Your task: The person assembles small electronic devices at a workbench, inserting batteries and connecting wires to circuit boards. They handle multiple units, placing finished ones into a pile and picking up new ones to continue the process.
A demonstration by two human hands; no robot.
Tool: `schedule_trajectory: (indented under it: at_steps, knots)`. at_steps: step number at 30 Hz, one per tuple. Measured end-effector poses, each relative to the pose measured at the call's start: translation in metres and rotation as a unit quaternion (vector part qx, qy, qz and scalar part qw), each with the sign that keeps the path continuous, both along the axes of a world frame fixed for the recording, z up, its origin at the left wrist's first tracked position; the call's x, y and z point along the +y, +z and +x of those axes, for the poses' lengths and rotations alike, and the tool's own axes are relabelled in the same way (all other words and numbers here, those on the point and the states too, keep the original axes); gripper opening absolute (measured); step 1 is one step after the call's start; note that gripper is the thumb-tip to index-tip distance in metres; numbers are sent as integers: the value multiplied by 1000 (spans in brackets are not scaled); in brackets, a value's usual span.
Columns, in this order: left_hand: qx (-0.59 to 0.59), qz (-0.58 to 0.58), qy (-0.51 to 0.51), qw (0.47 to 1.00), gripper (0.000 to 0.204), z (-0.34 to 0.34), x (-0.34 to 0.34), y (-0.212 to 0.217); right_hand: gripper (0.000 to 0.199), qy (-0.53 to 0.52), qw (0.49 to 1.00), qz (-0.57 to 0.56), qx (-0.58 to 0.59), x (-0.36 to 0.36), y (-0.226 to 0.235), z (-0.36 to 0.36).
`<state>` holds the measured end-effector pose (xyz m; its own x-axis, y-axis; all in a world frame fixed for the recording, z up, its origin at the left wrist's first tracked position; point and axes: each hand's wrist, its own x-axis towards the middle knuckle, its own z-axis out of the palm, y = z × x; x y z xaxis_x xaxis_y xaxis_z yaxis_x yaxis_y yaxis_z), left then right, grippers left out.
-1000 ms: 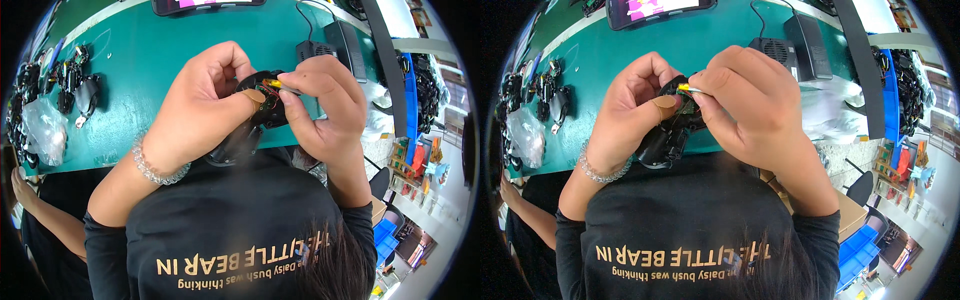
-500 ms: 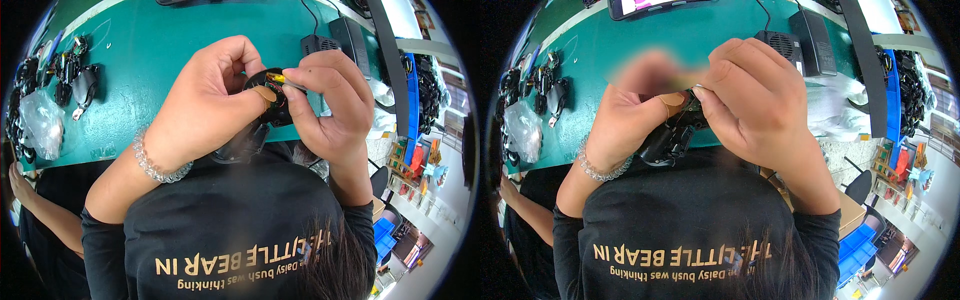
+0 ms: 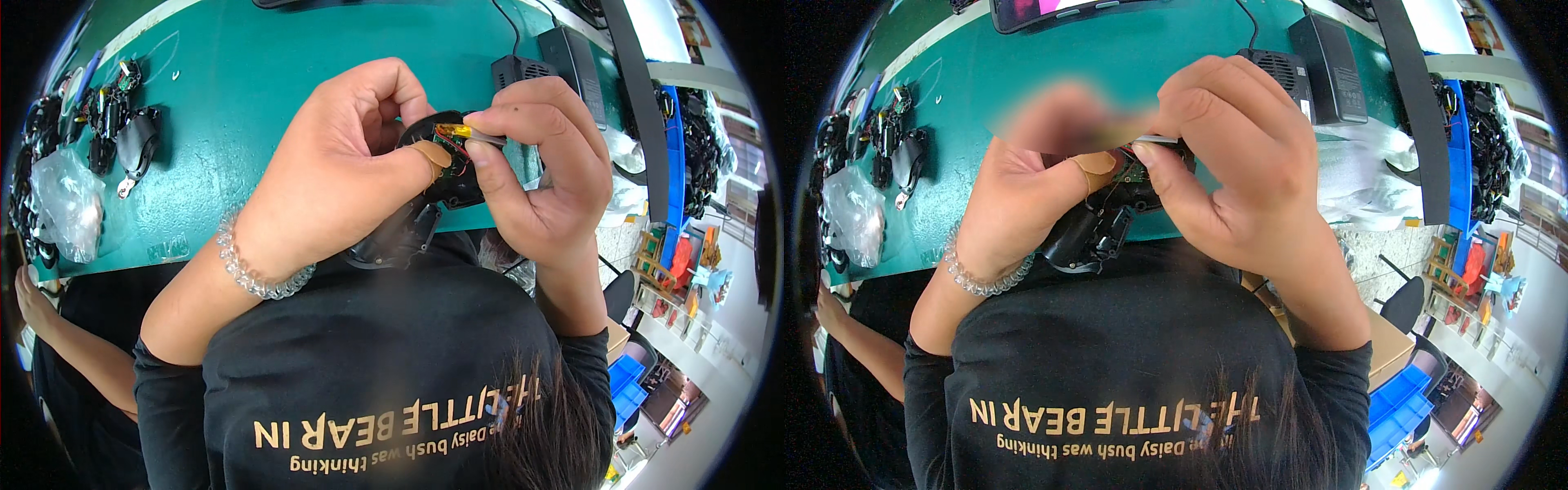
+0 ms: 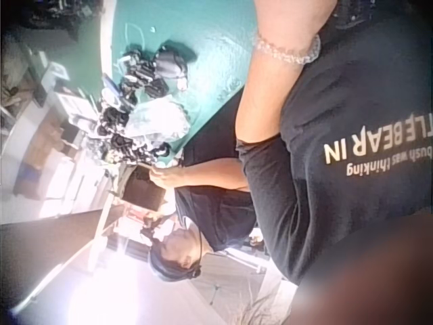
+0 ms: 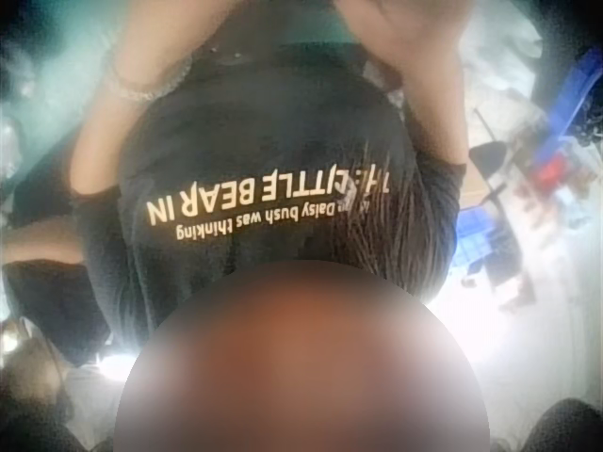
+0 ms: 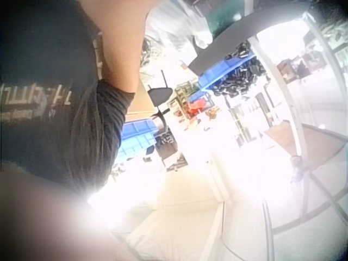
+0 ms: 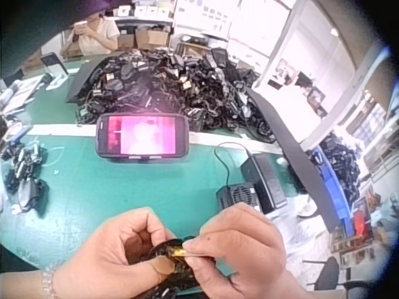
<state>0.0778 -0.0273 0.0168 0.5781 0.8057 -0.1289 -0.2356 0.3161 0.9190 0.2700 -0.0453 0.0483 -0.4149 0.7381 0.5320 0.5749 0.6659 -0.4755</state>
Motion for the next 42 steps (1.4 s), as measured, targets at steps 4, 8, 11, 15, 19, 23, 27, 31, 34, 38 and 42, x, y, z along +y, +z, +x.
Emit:
schedule_trajectory:
  at_steps: [4,8,11,15,19,23,27,31,34,38,42]
  knots:
    - [8,5,0,1000,17,0,0,2,19,-4,1000,-2,-2,0,1,0]
    - [4,-7,-1,1000,17,-1,0,1,18,-5,1000,-1,1,0,-1,0]
    - [1,-7,0,1000,16,0,0,0,18,-6,1000,0,2,-1,-1,1]
    - [9,-1,2,1000,16,0,-1,2,18,-1,1000,1,3,0,-2,0]
    - [20,-2,2,1000,16,0,-1,4,18,8,1000,2,-5,0,-1,0]
    - [40,2,-2,999,17,-2,-1,6,18,15,1000,-10,-1,1,-2,1]
    - [33,-1,-7,999,17,-3,-1,2,18,26,1000,-12,8,1,-4,2]
    - [41,-4,-12,999,17,-6,-1,1,17,30,999,-14,17,1,-8,1]
    - [48,2,-12,999,18,-6,0,0,19,21,998,48,33,2,-17,-3]
    - [36,3,-14,999,19,-6,0,3,21,9,996,83,-3,2,-14,-4]
    - [46,27,-27,998,21,-6,1,7,20,16,996,89,8,5,-17,-1]
